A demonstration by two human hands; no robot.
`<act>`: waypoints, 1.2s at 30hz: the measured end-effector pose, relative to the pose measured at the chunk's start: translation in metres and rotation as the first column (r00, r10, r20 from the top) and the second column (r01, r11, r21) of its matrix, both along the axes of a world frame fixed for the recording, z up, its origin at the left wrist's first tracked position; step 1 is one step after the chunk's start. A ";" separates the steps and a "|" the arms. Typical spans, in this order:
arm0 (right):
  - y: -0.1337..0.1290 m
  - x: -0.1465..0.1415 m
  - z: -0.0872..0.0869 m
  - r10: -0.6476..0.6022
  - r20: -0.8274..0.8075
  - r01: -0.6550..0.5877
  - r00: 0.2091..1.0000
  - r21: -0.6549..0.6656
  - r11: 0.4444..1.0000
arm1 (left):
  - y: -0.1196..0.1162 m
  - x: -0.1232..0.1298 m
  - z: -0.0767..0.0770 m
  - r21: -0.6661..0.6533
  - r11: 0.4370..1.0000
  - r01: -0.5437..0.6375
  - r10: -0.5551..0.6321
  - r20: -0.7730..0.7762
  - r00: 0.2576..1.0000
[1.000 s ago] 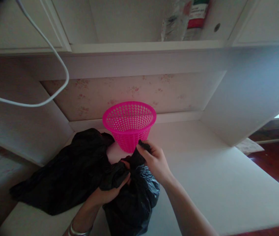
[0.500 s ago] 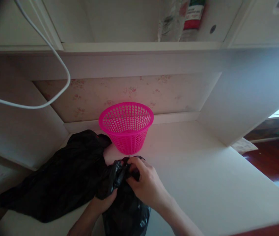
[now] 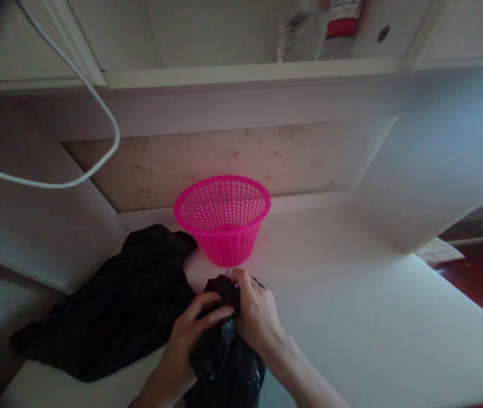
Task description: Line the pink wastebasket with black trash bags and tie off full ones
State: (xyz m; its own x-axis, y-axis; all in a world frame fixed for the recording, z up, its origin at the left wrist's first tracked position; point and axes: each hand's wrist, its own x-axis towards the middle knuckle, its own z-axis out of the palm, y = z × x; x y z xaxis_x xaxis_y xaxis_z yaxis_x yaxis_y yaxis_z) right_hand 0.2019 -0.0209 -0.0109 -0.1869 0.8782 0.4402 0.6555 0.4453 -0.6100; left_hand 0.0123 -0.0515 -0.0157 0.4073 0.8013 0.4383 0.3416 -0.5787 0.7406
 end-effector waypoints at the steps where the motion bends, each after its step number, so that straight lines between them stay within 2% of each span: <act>1: -0.001 0.001 0.000 0.033 -0.012 -0.033 0.999 -0.074 0.997 | 0.001 0.001 0.001 0.023 1.000 -0.003 0.003 -0.013 1.000; 3: -0.002 0.006 0.001 0.092 -0.042 -0.098 0.995 -0.171 0.980 | 0.002 0.001 0.003 0.068 0.998 -0.014 0.017 -0.040 0.999; 6: -0.006 0.014 0.001 0.120 -0.117 -0.145 0.986 -0.232 0.962 | 0.005 0.001 0.007 0.114 0.993 -0.043 0.046 -0.024 0.999; 10: -0.017 0.024 0.000 0.116 -0.357 -0.246 0.927 -0.345 0.906 | 0.007 0.002 0.008 0.150 0.985 -0.082 0.074 0.055 0.996; 12: -0.022 0.026 -0.001 0.064 -0.566 -0.349 0.822 -0.411 0.842 | 0.009 0.003 0.008 0.185 0.981 -0.060 0.052 0.047 0.998; 14: -0.024 0.025 0.000 -0.048 -0.738 -0.444 0.673 -0.455 0.772 | 0.009 0.004 0.009 0.227 0.974 -0.015 0.018 -0.012 1.000; 16: -0.024 0.023 0.001 -0.155 -0.794 -0.453 0.588 -0.481 0.751 | 0.009 0.005 0.010 0.269 0.963 0.032 -0.003 -0.110 0.994; 20: -0.010 0.022 -0.001 -0.269 -0.738 -0.252 0.619 -0.511 0.822 | 0.006 0.001 0.007 0.385 0.922 0.049 0.049 -0.241 0.969; 23: 0.016 0.032 -0.012 -0.365 -0.721 -0.104 0.589 -0.516 0.850 | 0.001 -0.006 0.000 0.435 0.895 0.100 0.046 -0.313 0.949; 28: 0.064 0.057 -0.042 -0.436 -0.705 0.054 0.559 -0.494 0.868 | -0.005 -0.014 -0.016 0.310 0.907 0.285 -0.161 -0.370 0.915; 30: 0.072 0.060 -0.047 -0.438 -0.697 0.087 0.568 -0.478 0.874 | -0.007 -0.014 -0.023 0.237 0.922 0.305 -0.226 -0.309 0.924; 32: 0.072 0.058 -0.044 -0.411 -0.697 0.097 0.588 -0.443 0.891 | -0.010 -0.012 -0.027 0.173 0.952 0.252 -0.223 -0.168 0.960; 36: 0.051 0.048 -0.013 -0.307 -0.705 0.098 0.639 -0.321 0.942 | -0.013 -0.006 -0.020 -0.041 0.997 0.062 -0.058 0.099 0.993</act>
